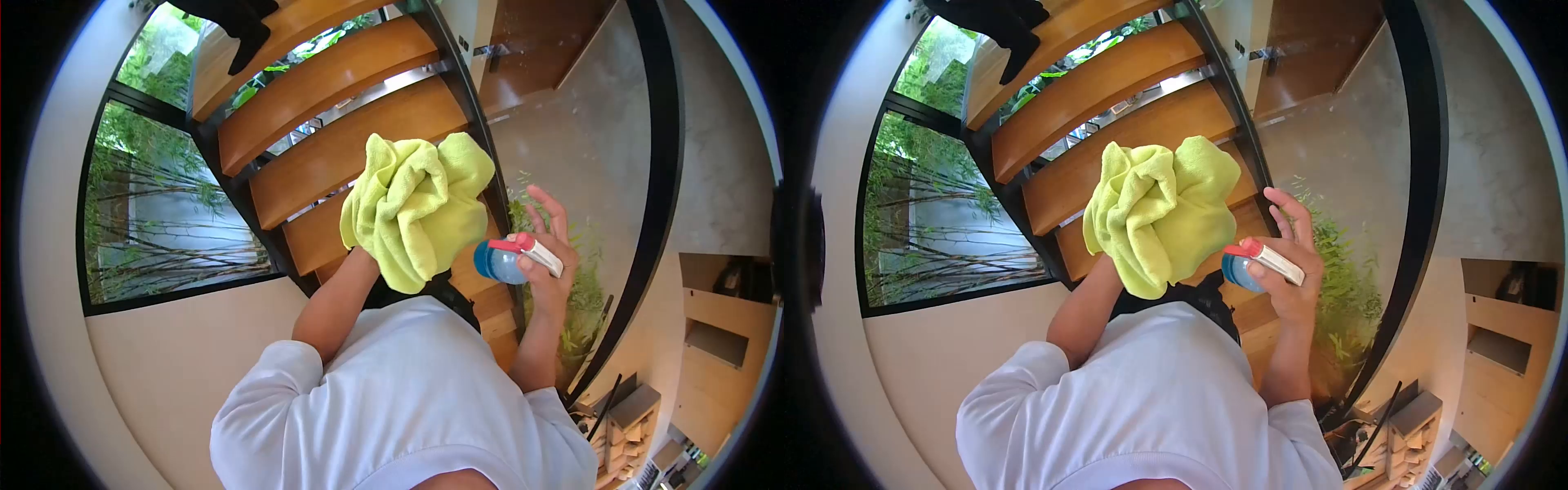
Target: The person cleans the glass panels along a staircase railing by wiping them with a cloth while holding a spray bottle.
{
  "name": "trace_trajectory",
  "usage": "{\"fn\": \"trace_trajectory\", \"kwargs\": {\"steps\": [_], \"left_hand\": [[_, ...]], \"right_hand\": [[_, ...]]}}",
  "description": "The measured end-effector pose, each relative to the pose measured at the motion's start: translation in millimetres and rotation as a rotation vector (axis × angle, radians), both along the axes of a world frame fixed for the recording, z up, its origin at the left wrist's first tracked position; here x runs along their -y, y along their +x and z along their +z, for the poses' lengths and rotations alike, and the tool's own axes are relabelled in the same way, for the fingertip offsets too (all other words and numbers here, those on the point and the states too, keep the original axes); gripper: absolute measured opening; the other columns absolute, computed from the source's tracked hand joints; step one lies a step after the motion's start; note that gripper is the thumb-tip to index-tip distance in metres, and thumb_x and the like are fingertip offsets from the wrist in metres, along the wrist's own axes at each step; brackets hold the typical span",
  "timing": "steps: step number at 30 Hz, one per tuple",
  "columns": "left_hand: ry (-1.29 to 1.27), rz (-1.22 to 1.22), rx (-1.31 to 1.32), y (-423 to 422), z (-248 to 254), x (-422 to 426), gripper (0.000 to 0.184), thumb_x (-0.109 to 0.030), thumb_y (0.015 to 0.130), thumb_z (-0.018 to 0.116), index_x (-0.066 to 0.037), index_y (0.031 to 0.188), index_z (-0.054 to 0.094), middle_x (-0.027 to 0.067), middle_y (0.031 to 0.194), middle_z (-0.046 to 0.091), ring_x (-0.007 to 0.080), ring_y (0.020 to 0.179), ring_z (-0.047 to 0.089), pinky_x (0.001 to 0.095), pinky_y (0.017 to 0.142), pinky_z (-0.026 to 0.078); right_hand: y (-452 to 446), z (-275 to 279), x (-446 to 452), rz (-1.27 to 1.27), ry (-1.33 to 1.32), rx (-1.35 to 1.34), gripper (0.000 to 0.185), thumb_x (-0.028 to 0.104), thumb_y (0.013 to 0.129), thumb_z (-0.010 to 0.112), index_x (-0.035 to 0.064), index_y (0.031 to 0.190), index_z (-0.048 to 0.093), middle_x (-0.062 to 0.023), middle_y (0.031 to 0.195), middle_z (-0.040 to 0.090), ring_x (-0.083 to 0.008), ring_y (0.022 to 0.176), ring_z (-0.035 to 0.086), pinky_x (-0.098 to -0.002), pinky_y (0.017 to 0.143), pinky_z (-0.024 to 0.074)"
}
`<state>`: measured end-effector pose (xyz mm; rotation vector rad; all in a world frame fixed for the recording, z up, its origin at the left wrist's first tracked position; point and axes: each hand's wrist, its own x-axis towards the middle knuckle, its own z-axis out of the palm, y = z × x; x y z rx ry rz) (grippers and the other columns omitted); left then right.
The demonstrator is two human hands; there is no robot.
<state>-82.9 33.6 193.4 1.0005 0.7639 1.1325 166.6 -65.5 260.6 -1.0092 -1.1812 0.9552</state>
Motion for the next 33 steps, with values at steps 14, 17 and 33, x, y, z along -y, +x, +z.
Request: {"fn": "trace_trajectory", "kwargs": {"steps": [14, 17, 33], "left_hand": [[-0.527, -0.206, 0.507, -51, 35, -95, 0.042, -0.032, 0.106, 0.043, -0.002, 0.129, 0.060, 0.0162, 0.121, 0.068, 0.0272, 0.107, 0.070, 0.0432, 0.094, 0.058], [-0.479, -0.031, 0.703, -78, 35, -102, 0.057, -0.048, 0.105, 0.035, -0.006, 0.138, 0.055, 0.0161, 0.133, 0.063, 0.0354, 0.122, 0.062, 0.0545, 0.106, 0.048], [0.410, 0.171, -1.490, -140, 35, -64, 0.057, -0.011, 0.084, 0.070, 0.000, 0.137, 0.052, 0.0156, 0.131, 0.063, 0.0368, 0.111, 0.065, 0.0471, 0.092, 0.054]], "right_hand": [[-15, -19, -102, 0.056, -0.299, -0.147, 0.043, 0.019, 0.078, 0.075, -0.0081, 0.112, 0.072, -0.0154, 0.128, 0.063, -0.0193, 0.110, 0.062, -0.0294, 0.097, 0.0449], [-3, -32, -101, -0.147, -0.344, -0.197, 0.049, 0.019, 0.078, 0.074, -0.0098, 0.117, 0.069, -0.0114, 0.118, 0.068, -0.0184, 0.106, 0.063, -0.0298, 0.098, 0.0443], [15, -30, -84, -0.129, -0.253, -0.108, 0.051, 0.012, 0.087, 0.067, -0.0132, 0.131, 0.058, -0.0178, 0.113, 0.068, -0.0233, 0.104, 0.066, -0.0360, 0.099, 0.0496]]}}
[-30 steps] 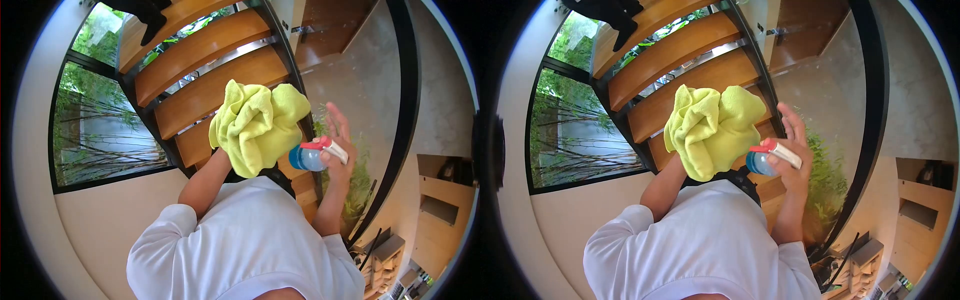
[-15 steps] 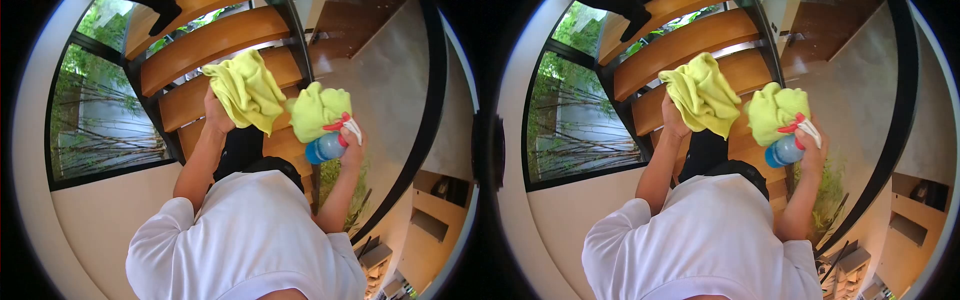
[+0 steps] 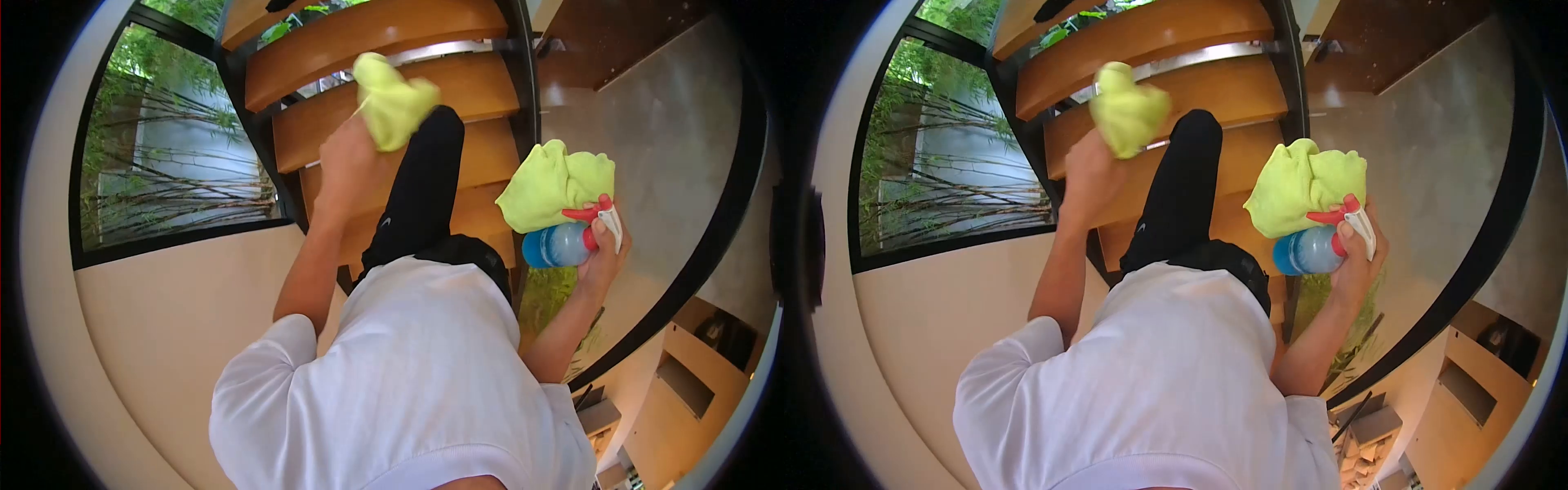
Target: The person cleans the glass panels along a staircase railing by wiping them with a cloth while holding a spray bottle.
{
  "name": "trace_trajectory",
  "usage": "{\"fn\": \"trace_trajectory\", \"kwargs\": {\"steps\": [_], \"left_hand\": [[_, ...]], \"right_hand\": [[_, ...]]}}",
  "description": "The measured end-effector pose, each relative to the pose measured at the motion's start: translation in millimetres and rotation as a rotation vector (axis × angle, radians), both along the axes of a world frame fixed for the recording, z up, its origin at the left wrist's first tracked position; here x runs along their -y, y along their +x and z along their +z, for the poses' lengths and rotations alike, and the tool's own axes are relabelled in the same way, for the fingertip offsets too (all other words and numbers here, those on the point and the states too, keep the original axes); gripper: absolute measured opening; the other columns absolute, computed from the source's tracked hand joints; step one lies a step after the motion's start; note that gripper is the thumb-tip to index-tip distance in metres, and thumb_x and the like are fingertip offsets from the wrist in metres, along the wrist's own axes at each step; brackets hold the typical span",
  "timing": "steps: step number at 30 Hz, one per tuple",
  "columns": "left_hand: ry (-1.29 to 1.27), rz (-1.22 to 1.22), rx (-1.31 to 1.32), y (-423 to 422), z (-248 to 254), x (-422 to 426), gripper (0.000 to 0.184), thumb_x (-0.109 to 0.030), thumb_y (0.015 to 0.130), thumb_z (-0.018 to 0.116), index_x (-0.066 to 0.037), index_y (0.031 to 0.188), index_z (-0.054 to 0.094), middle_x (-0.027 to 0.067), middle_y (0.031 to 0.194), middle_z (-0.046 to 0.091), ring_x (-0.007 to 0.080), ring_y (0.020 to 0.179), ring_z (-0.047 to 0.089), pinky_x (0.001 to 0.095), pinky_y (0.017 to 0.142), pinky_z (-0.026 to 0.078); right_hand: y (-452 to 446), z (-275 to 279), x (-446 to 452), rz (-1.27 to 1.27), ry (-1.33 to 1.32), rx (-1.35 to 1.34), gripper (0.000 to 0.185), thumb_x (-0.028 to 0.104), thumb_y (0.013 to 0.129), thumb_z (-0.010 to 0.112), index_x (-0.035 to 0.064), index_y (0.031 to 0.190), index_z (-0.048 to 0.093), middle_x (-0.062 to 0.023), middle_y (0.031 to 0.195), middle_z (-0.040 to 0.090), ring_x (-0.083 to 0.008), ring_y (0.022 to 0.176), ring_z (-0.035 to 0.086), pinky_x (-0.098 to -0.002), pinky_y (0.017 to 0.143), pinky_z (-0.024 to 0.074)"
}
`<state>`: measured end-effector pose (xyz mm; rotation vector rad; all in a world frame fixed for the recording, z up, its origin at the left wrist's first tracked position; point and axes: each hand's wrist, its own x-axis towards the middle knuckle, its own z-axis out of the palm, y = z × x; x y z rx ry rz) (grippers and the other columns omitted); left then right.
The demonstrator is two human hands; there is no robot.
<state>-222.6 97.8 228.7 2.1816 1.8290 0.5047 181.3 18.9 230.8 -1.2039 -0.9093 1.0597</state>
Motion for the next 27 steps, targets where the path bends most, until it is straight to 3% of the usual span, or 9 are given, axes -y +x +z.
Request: {"fn": "trace_trajectory", "kwargs": {"steps": [2, 4, 6, 9, 12, 16, 17, 22, 27], "left_hand": [[-0.145, -0.081, -0.472, 22, -37, 19, 0.093, -0.031, 0.085, 0.074, -0.001, 0.157, 0.024, 0.0211, 0.162, 0.032, 0.0459, 0.143, 0.038, 0.0580, 0.111, 0.039], [-0.553, -0.195, -0.314, 26, -69, 44, 0.103, -0.045, 0.085, 0.075, -0.002, 0.160, 0.019, 0.0209, 0.166, 0.023, 0.0482, 0.148, 0.028, 0.0625, 0.115, 0.033], [-0.330, -0.182, -0.230, 5, -107, 27, 0.104, -0.052, 0.086, 0.075, 0.001, 0.158, 0.022, 0.0274, 0.160, 0.033, 0.0464, 0.143, 0.039, 0.0551, 0.111, 0.040], [-0.193, 0.335, 0.527, -15, -104, -13, 0.082, -0.046, 0.091, 0.072, 0.005, 0.146, 0.041, 0.0315, 0.140, 0.053, 0.0422, 0.126, 0.056, 0.0409, 0.102, 0.048], [-0.295, 0.299, 0.579, 18, -137, -15, 0.070, -0.040, 0.092, 0.071, 0.003, 0.142, 0.047, 0.0274, 0.141, 0.054, 0.0421, 0.127, 0.055, 0.0432, 0.103, 0.047], [0.058, 0.320, 0.099, 48, -142, -17, 0.039, -0.036, 0.098, 0.063, -0.001, 0.114, 0.057, 0.0246, 0.120, 0.059, 0.0432, 0.111, 0.059, 0.0518, 0.085, 0.050], [0.246, 0.300, 0.066, 54, -137, -17, 0.031, -0.035, 0.100, 0.059, -0.004, 0.103, 0.058, 0.0217, 0.099, 0.063, 0.0431, 0.090, 0.063, 0.0542, 0.071, 0.050], [0.148, 0.335, 0.093, 53, -147, -18, 0.036, -0.039, 0.101, 0.055, -0.004, 0.097, 0.059, 0.0212, 0.079, 0.067, 0.0450, 0.072, 0.066, 0.0551, 0.062, 0.050], [0.079, 0.343, 0.057, 45, -145, -28, 0.041, -0.045, 0.102, 0.051, -0.004, 0.099, 0.059, 0.0243, 0.076, 0.068, 0.0472, 0.070, 0.067, 0.0571, 0.063, 0.051]], "right_hand": [[-11, 5, -3, -0.011, -0.025, 0.012, 0.050, 0.016, 0.084, 0.069, -0.0135, 0.124, 0.062, -0.0169, 0.116, 0.067, -0.0228, 0.106, 0.065, -0.0358, 0.099, 0.0487], [-11, 0, 0, -0.021, -0.029, 0.036, 0.049, 0.019, 0.080, 0.071, -0.0138, 0.117, 0.066, -0.0160, 0.120, 0.066, -0.0224, 0.107, 0.064, -0.0356, 0.099, 0.0477], [-5, -11, -4, -0.061, 0.013, 0.089, 0.056, 0.013, 0.086, 0.068, -0.0138, 0.134, 0.055, -0.0173, 0.112, 0.068, -0.0243, 0.104, 0.066, -0.0363, 0.098, 0.0499], [-11, -11, -4, -0.067, -0.016, -0.051, 0.057, 0.013, 0.086, 0.068, -0.0140, 0.134, 0.054, -0.0179, 0.113, 0.068, -0.0245, 0.104, 0.066, -0.0363, 0.098, 0.0500], [-9, -13, -2, -0.024, -0.062, -0.071, 0.057, 0.013, 0.086, 0.066, -0.0141, 0.135, 0.054, -0.0183, 0.111, 0.069, -0.0246, 0.104, 0.066, -0.0370, 0.098, 0.0502], [-11, -4, -4, -0.017, -0.029, 0.018, 0.051, 0.017, 0.083, 0.072, -0.0140, 0.122, 0.062, -0.0169, 0.117, 0.065, -0.0244, 0.105, 0.065, -0.0369, 0.099, 0.0493], [-14, -1, -4, -0.022, -0.025, -0.017, 0.050, 0.017, 0.082, 0.072, -0.0144, 0.120, 0.063, -0.0171, 0.117, 0.065, -0.0248, 0.105, 0.065, -0.0372, 0.099, 0.0494], [-14, -3, -9, -0.011, 0.029, -0.012, 0.062, 0.017, 0.084, 0.069, -0.0154, 0.134, 0.053, -0.0189, 0.109, 0.070, -0.0254, 0.103, 0.067, -0.0386, 0.100, 0.0501], [-11, -6, -9, 0.006, -0.020, -0.062, 0.048, 0.019, 0.077, 0.074, -0.0127, 0.112, 0.068, -0.0193, 0.122, 0.064, -0.0268, 0.110, 0.063, -0.0376, 0.104, 0.0445]]}}
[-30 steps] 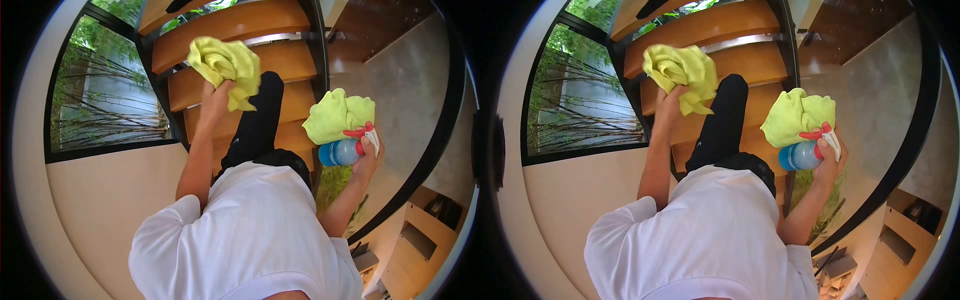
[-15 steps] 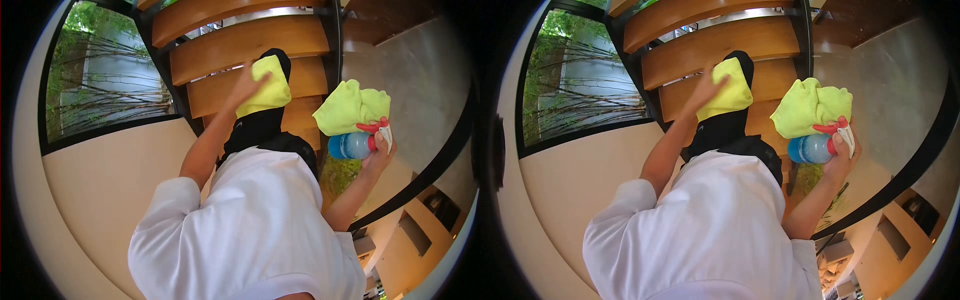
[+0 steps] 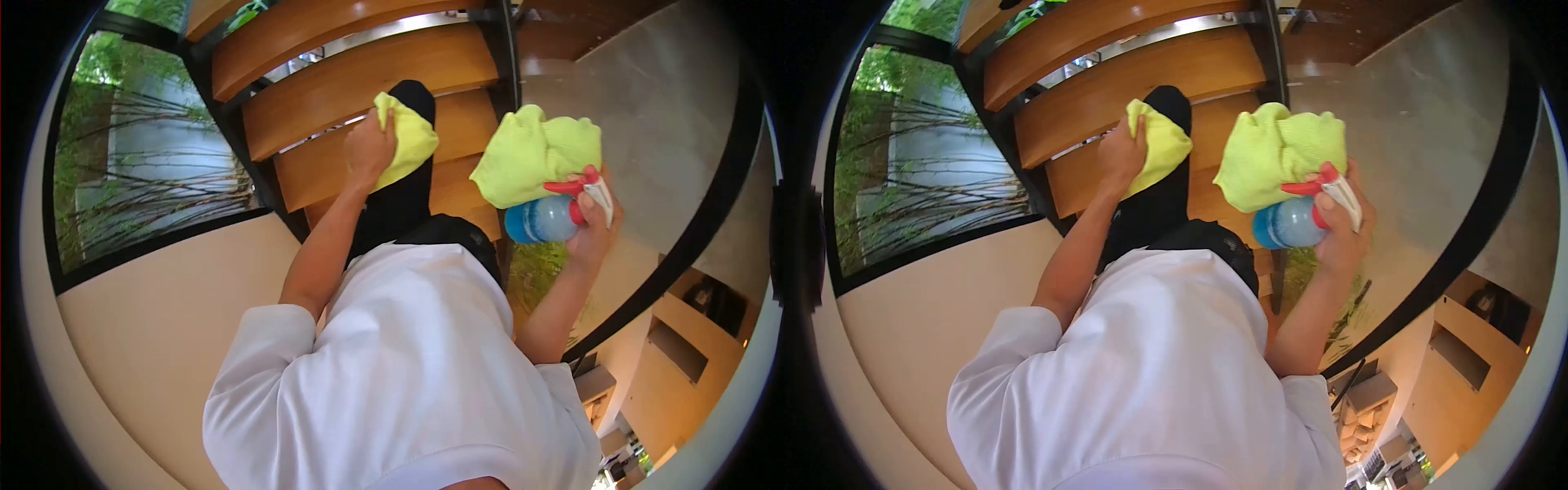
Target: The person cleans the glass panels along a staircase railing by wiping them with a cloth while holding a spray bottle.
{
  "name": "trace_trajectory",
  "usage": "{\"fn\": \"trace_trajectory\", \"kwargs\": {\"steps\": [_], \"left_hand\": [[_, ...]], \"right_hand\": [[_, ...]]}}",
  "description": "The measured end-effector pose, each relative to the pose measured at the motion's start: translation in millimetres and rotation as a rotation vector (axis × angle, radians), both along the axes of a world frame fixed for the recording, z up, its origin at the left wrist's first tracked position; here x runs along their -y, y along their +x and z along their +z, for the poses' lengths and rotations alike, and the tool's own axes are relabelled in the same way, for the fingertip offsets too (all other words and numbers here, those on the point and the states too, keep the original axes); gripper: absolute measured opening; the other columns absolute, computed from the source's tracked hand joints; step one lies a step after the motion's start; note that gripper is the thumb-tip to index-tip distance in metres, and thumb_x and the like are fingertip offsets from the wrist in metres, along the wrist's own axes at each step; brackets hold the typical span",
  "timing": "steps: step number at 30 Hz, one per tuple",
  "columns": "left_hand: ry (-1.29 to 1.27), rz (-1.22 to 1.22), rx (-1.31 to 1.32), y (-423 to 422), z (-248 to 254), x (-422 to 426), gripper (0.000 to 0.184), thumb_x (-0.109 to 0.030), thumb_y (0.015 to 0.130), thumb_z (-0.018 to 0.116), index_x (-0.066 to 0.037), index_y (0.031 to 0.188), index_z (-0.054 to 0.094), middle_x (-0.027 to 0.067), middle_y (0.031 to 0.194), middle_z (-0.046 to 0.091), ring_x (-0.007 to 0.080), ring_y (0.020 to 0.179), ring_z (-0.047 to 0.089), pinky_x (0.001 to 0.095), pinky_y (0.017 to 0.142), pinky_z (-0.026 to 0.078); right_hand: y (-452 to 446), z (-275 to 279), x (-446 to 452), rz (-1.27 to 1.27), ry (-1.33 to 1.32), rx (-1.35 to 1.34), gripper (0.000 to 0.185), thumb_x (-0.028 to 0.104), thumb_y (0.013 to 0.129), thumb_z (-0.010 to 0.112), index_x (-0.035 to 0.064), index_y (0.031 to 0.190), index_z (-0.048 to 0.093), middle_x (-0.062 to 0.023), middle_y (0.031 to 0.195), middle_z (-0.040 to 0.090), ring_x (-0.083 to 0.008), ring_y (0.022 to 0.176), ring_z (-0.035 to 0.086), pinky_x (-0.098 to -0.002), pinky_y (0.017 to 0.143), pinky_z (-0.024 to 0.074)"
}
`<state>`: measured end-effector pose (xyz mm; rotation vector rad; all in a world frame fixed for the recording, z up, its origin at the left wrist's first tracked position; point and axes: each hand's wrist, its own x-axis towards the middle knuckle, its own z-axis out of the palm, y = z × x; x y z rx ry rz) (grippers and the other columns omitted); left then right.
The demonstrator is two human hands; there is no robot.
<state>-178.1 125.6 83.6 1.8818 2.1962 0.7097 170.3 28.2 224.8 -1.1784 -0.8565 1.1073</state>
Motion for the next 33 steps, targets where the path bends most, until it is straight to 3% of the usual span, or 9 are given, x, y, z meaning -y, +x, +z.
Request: {"fn": "trace_trajectory", "kwargs": {"steps": [3, 6, 7, 9, 15, 20, 24, 26, 33], "left_hand": [[-0.179, 0.060, -0.041, 1, 30, 0, 0.041, -0.044, 0.101, 0.054, -0.007, 0.119, 0.057, 0.0261, 0.091, 0.071, 0.0471, 0.084, 0.069, 0.0557, 0.073, 0.053], [-0.022, 0.124, 0.495, 0, 37, -2, 0.068, -0.039, 0.099, 0.062, -0.013, 0.154, 0.031, 0.0239, 0.141, 0.056, 0.0408, 0.127, 0.058, 0.0474, 0.103, 0.046], [-0.018, 0.119, 0.498, 6, 52, -2, 0.068, -0.039, 0.099, 0.062, -0.013, 0.154, 0.031, 0.0239, 0.141, 0.056, 0.0408, 0.127, 0.058, 0.0474, 0.103, 0.046], [0.140, -0.239, 0.699, 21, 84, -2, 0.076, -0.041, 0.099, 0.062, -0.016, 0.160, 0.023, 0.0216, 0.156, 0.042, 0.0348, 0.140, 0.046, 0.0444, 0.108, 0.042], [-0.128, -0.921, 0.845, 68, 147, -4, 0.100, -0.079, 0.083, 0.061, -0.007, 0.151, 0.048, 0.0114, 0.134, 0.051, 0.0244, 0.124, 0.049, 0.0375, 0.111, 0.033], [-0.119, -0.739, 0.619, 90, 175, -10, 0.065, -0.045, 0.080, 0.084, -0.005, 0.128, 0.068, 0.0133, 0.105, 0.059, 0.0293, 0.104, 0.060, 0.0363, 0.093, 0.047], [0.037, -0.700, 0.580, 97, 180, -14, 0.062, -0.046, 0.078, 0.085, -0.013, 0.129, 0.070, 0.0149, 0.108, 0.058, 0.0326, 0.104, 0.061, 0.0389, 0.091, 0.049], [0.310, -0.384, 0.367, 94, 187, -3, 0.061, -0.047, 0.074, 0.087, -0.020, 0.127, 0.072, 0.0165, 0.114, 0.056, 0.0347, 0.105, 0.061, 0.0419, 0.089, 0.051], [0.200, -0.570, 0.183, 123, 198, -4, 0.082, -0.050, 0.057, 0.093, -0.020, 0.129, 0.069, 0.0188, 0.127, 0.049, 0.0390, 0.106, 0.062, 0.0468, 0.085, 0.054]], "right_hand": [[-1, 16, -6, 0.091, 0.057, 0.099, 0.045, 0.020, 0.074, 0.076, -0.0090, 0.108, 0.072, -0.0202, 0.124, 0.064, -0.0274, 0.116, 0.059, -0.0380, 0.104, 0.0414], [-2, 22, -12, 0.125, 0.111, 0.087, 0.040, 0.021, 0.072, 0.076, -0.0057, 0.102, 0.075, -0.0214, 0.125, 0.063, -0.0287, 0.120, 0.057, -0.0377, 0.104, 0.0401], [1, 23, -15, 0.167, 0.137, 0.106, 0.040, 0.021, 0.071, 0.076, -0.0055, 0.101, 0.076, -0.0218, 0.126, 0.063, -0.0292, 0.119, 0.057, -0.0376, 0.103, 0.0404], [6, 26, -22, 0.225, 0.145, 0.120, 0.041, 0.021, 0.070, 0.077, -0.0052, 0.101, 0.076, -0.0222, 0.127, 0.062, -0.0298, 0.119, 0.057, -0.0379, 0.103, 0.0406], [-1, 48, -41, 0.425, 0.160, 0.091, 0.037, 0.018, 0.074, 0.077, -0.0053, 0.103, 0.075, -0.0215, 0.131, 0.061, -0.0267, 0.119, 0.057, -0.0332, 0.100, 0.0417], [-24, 62, -54, 0.414, 0.158, 0.116, 0.030, 0.017, 0.082, 0.078, -0.0058, 0.102, 0.074, -0.0162, 0.122, 0.064, -0.0174, 0.104, 0.061, -0.0265, 0.088, 0.0454], [-24, 50, -63, 0.261, -0.039, 0.069, 0.030, 0.019, 0.086, 0.077, -0.0037, 0.104, 0.074, -0.0051, 0.100, 0.066, -0.0075, 0.083, 0.057, -0.0231, 0.072, 0.0439], [-30, 56, -69, -0.010, -0.077, -0.105, 0.027, 0.019, 0.089, 0.076, -0.0005, 0.107, 0.073, 0.0011, 0.089, 0.065, -0.0040, 0.077, 0.054, -0.0207, 0.068, 0.0427], [-61, 88, -123, -0.323, 0.053, -0.193, 0.026, 0.015, 0.091, 0.073, -0.0016, 0.112, 0.072, -0.0042, 0.096, 0.068, -0.0105, 0.085, 0.061, -0.0253, 0.077, 0.0483]]}}
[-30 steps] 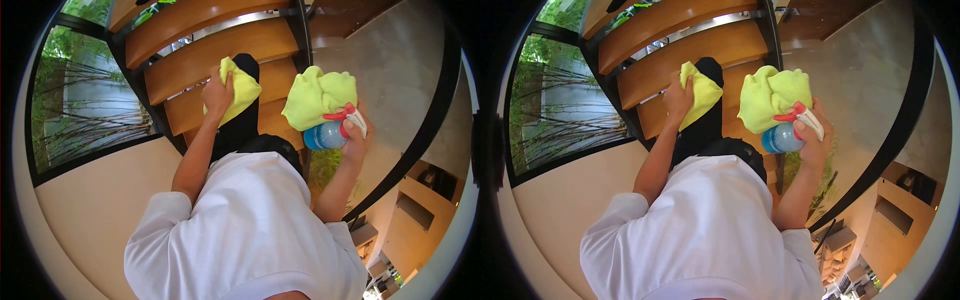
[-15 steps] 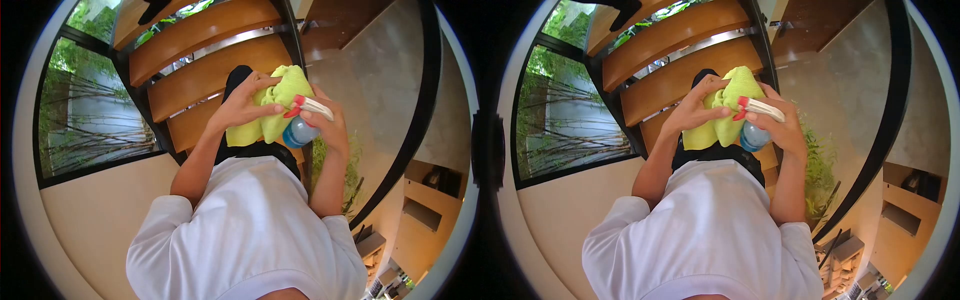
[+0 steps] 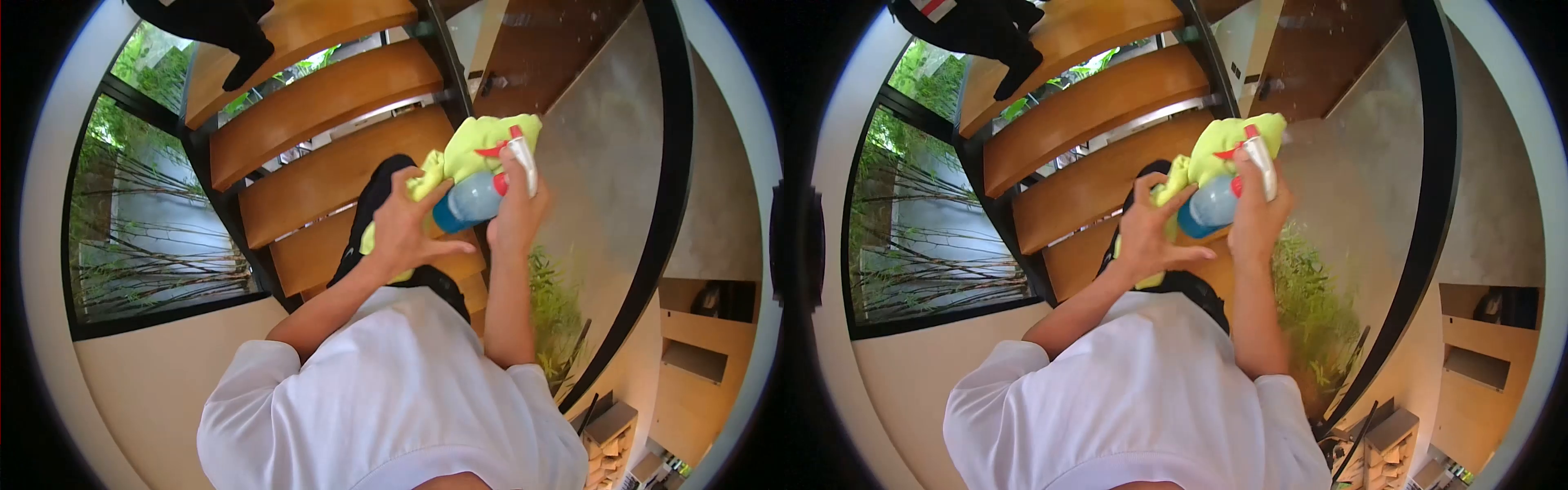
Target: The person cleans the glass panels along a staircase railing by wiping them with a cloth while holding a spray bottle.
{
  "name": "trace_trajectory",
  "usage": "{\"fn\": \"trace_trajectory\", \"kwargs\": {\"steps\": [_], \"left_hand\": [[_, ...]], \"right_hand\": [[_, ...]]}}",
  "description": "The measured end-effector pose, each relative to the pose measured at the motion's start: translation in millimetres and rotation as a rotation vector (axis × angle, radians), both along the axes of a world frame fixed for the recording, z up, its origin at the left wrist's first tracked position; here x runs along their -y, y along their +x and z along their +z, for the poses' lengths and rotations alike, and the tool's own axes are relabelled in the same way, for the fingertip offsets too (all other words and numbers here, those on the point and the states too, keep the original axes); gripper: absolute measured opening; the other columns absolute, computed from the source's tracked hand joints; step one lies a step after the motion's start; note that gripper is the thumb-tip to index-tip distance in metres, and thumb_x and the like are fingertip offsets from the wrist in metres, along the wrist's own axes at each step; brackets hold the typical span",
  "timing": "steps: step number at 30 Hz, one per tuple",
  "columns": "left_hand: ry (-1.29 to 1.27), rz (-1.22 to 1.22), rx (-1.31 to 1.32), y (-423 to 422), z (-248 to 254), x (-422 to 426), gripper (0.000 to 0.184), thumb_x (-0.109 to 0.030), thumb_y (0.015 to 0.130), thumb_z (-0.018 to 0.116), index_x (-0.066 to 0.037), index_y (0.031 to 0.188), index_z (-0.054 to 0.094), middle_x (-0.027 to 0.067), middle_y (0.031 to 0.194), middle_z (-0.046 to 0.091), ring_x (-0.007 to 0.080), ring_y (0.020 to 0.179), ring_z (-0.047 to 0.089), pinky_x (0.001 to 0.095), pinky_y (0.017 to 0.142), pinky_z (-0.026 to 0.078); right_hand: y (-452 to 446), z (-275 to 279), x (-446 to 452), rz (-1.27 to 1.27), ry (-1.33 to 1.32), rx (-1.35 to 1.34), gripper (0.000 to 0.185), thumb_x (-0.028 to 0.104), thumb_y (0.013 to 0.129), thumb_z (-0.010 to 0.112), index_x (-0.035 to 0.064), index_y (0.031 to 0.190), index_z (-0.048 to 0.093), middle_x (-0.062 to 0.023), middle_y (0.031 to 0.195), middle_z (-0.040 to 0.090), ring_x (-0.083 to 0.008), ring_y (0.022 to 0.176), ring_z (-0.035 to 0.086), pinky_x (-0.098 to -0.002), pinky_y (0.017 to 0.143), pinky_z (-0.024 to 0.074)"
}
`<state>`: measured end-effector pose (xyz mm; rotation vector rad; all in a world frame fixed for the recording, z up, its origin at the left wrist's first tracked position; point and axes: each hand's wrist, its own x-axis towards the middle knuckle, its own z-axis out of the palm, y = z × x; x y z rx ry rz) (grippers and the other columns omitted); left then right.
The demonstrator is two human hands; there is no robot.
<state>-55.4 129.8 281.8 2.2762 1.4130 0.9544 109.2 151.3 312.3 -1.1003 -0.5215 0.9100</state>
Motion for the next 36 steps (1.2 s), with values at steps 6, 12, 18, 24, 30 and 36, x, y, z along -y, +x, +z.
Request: {"fn": "trace_trajectory", "kwargs": {"steps": [6, 12, 18, 24, 30, 36], "left_hand": [[-0.117, 0.014, 0.105, 17, -23, -109, 0.067, -0.039, 0.062, 0.089, -0.013, 0.120, 0.068, 0.0231, 0.127, 0.049, 0.0418, 0.103, 0.064, 0.0472, 0.083, 0.056], [-0.025, -0.047, 0.203, -6, -34, -182, 0.071, -0.042, 0.055, 0.091, -0.006, 0.113, 0.070, 0.0153, 0.124, 0.053, 0.0360, 0.100, 0.066, 0.0456, 0.082, 0.056], [0.064, -0.199, 0.124, -35, -35, -259, 0.066, -0.036, 0.052, 0.093, -0.007, 0.107, 0.073, 0.0174, 0.126, 0.053, 0.0354, 0.109, 0.063, 0.0432, 0.092, 0.053], [-0.118, -0.351, -0.054, -49, -133, -314, 0.070, -0.034, 0.050, 0.094, -0.004, 0.109, 0.072, 0.0185, 0.127, 0.053, 0.0367, 0.111, 0.062, 0.0442, 0.094, 0.052], [-0.161, -0.665, -0.085, -42, -204, -363, 0.070, -0.035, 0.052, 0.093, -0.009, 0.113, 0.073, 0.0138, 0.121, 0.054, 0.0333, 0.101, 0.065, 0.0443, 0.084, 0.055], [-0.304, -0.850, 0.159, -32, -244, -423, 0.070, -0.033, 0.052, 0.095, -0.011, 0.115, 0.072, 0.0124, 0.119, 0.055, 0.0308, 0.101, 0.065, 0.0421, 0.085, 0.055]], "right_hand": [[-25, 3, -79, 0.142, 0.197, 0.612, 0.034, 0.016, 0.085, 0.079, -0.0014, 0.112, 0.070, -0.0115, 0.112, 0.063, -0.0209, 0.097, 0.063, -0.0331, 0.086, 0.0505], [4, -25, -145, 0.332, 0.353, 0.050, 0.058, 0.010, 0.081, 0.082, 0.0071, 0.130, 0.052, -0.0124, 0.121, 0.058, -0.0204, 0.112, 0.059, -0.0338, 0.096, 0.0493], [-20, -92, -215, 0.248, 0.355, -0.360, 0.073, 0.008, 0.084, 0.081, 0.0069, 0.146, 0.042, -0.0137, 0.136, 0.056, -0.0243, 0.127, 0.055, -0.0381, 0.104, 0.0469], [-49, -200, -244, 0.026, 0.146, -0.657, 0.048, 0.021, 0.099, 0.067, 0.0011, 0.140, 0.051, -0.0081, 0.133, 0.062, -0.0182, 0.122, 0.059, -0.0365, 0.104, 0.0458], [-51, -272, -240, -0.310, 0.421, -0.435, 0.059, 0.028, 0.106, 0.052, -0.0008, 0.153, 0.032, -0.0155, 0.151, 0.047, -0.0292, 0.140, 0.047, -0.0476, 0.118, 0.0352], [-54, -313, -210, -0.485, 0.129, -0.356, 0.062, 0.031, 0.102, 0.054, 0.0035, 0.153, 0.034, -0.0153, 0.152, 0.046, -0.0333, 0.139, 0.046, -0.0522, 0.117, 0.0363]]}}
